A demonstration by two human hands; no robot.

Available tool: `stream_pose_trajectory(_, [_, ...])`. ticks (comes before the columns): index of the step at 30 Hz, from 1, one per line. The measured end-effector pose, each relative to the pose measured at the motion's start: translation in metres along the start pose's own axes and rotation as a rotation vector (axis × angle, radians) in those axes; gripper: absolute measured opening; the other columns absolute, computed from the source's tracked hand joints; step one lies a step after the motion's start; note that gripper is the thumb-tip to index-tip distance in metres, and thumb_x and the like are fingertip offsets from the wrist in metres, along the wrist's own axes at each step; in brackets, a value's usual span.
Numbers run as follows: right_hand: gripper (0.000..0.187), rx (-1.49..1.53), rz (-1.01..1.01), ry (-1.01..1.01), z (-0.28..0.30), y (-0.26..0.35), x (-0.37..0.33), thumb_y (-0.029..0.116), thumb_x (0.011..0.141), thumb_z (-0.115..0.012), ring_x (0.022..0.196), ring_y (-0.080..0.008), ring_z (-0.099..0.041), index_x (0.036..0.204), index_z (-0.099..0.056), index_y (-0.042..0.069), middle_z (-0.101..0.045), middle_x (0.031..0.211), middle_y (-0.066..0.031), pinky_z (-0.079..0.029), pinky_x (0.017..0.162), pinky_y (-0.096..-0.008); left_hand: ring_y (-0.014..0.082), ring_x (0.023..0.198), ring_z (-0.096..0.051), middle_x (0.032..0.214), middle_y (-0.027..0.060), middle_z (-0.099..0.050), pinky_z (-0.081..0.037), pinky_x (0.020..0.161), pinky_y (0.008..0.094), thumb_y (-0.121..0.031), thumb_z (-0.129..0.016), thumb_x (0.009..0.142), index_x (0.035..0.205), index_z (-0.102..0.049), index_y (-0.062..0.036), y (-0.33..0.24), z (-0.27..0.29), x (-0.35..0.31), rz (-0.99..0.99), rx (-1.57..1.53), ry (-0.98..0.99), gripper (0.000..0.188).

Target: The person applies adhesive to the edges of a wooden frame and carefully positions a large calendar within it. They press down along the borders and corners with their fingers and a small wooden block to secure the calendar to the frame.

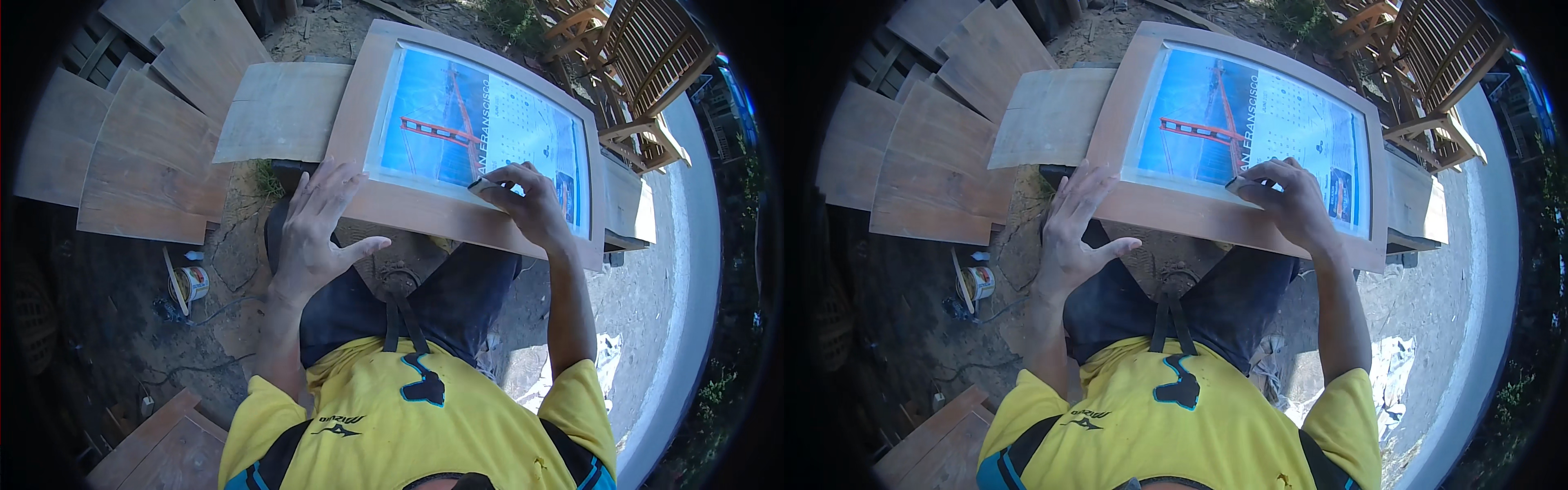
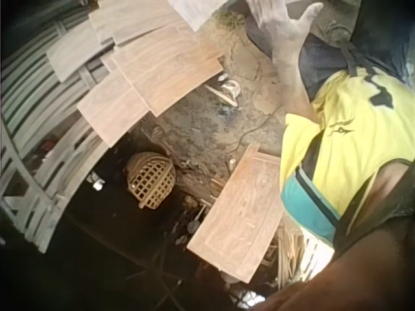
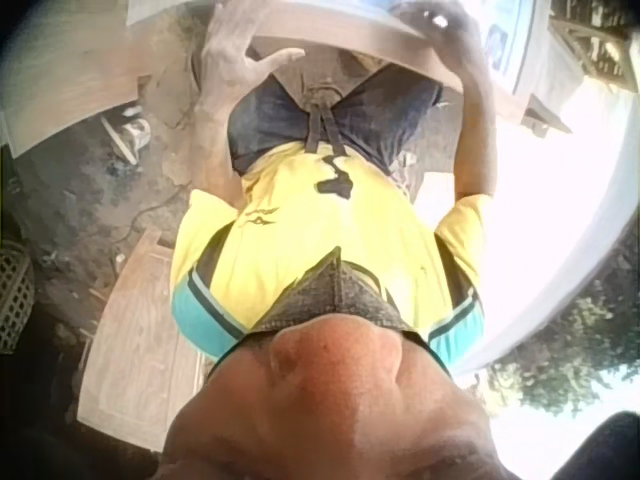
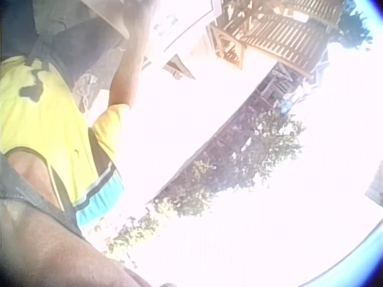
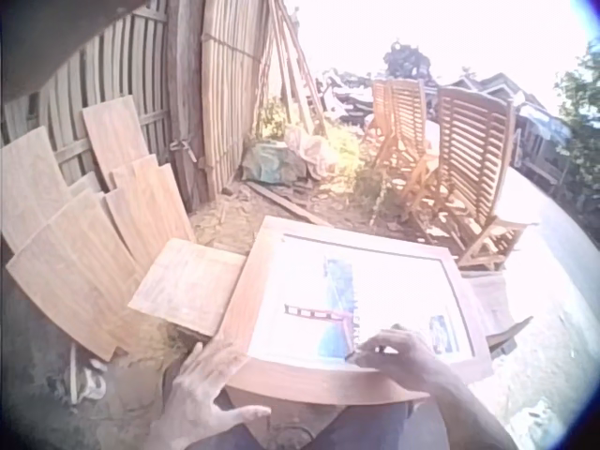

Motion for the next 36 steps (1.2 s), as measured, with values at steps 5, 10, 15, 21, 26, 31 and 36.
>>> stream_pose_trajectory(5, [0.012,0.041,0.192,0.044,-0.039,0.019,0.033,0.018,0.093,-0.07,0.092,-0.0315,-0.07,0.097,-0.077,0.009,-0.075,0.092,-0.0098,-0.054,0.086,-0.0436,0.0321,0.142,-0.054,0.143,0.0109,-0.066,-0.035,0.124,0.0544,-0.031,-0.091,0.075,0.136,-0.068,-0.0121,0.021,-0.035,-0.02,-0.049,0.102,0.081,0.068])
stream_pose_trajectory(10, [0.012,0.034,0.412,-0.002,-0.1,0.063,0.085,0.015,0.092,-0.065,0.086,-0.037,-0.071,0.098,-0.074,0.009,-0.072,0.089,-0.0171,-0.053,0.078,-0.0491,0.0325,0.138,-0.058,0.138,0.0112,-0.069,-0.04,0.121,0.0544,-0.028,-0.092,0.073,0.13,-0.069,-0.01,0.023,-0.042,-0.019,-0.078,0.084,0.026,0.065])
stream_pose_trajectory(15, [0.012,-0.05,0.418,0.049,-0.064,0.031,0.053,0.019,0.095,-0.067,0.085,-0.035,-0.07,0.098,-0.074,0.01,-0.071,0.089,-0.0122,-0.053,0.078,-0.0484,0.0326,0.133,-0.062,0.134,0.0109,-0.071,-0.046,0.117,0.0534,-0.027,-0.093,0.071,0.125,-0.069,-0.0081,0.028,-0.036,-0.021,-0.088,0.107,-0.026,0.062])
stream_pose_trajectory(21, [0.012,-0.042,0.119,0.149,0.023,-0.055,-0.02,0.015,0.096,-0.067,0.092,-0.0292,-0.071,0.098,-0.077,0.009,-0.074,0.096,-0.0088,-0.055,0.082,-0.044,0.0315,0.131,-0.064,0.134,0.0091,-0.071,-0.047,0.116,0.052,-0.027,-0.094,0.069,0.125,-0.069,-0.0094,0.021,-0.034,-0.013,-0.115,0.12,0.009,0.065])
stream_pose_trajectory(26, [0.011,-0.098,0.36,0.022,-0.028,-0.021,0.01,0.019,0.095,-0.069,0.092,-0.031,-0.066,0.102,-0.074,0.012,-0.067,0.091,-0.0081,-0.05,0.086,-0.0456,0.0311,0.141,-0.055,0.144,0.0101,-0.064,-0.038,0.122,0.0547,-0.04,-0.089,0.075,0.141,-0.064,-0.0106,0.003,-0.038,0.001,-0.091,0.255,0.225,0.076])
stream_pose_trajectory(31, [0.013,-0.194,0.335,0.02,-0.005,-0.042,-0.02,0.024,0.099,-0.067,0.094,-0.0292,-0.067,0.103,-0.073,0.014,-0.066,0.093,-0.0066,-0.049,0.088,-0.0448,0.0323,0.146,-0.05,0.149,0.0109,-0.061,-0.034,0.124,0.0556,-0.057,-0.081,0.078,0.145,-0.061,-0.0104,0.003,-0.048,0.005,-0.164,0.34,0.299,0.084])
stream_pose_trajectory(36, [0.016,-0.414,-0.196,0.124,0.099,-0.128,-0.102,0.019,0.098,-0.068,0.091,-0.0304,-0.071,0.101,-0.079,0.009,-0.074,0.095,-0.0109,-0.052,0.085,-0.0441,0.03,0.146,-0.049,0.149,0.0077,-0.061,-0.034,0.124,0.0527,-0.055,-0.083,0.077,0.142,-0.062,-0.0115,-0.006,-0.051,0.014,-0.139,0.336,0.322,0.081])
Point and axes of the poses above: each hand's wrist, its own x-axis towards the middle knuckle, its own z-axis out of the back of the hand, y = z × x, the point moved 3 cm from there along x, towards the middle knuckle
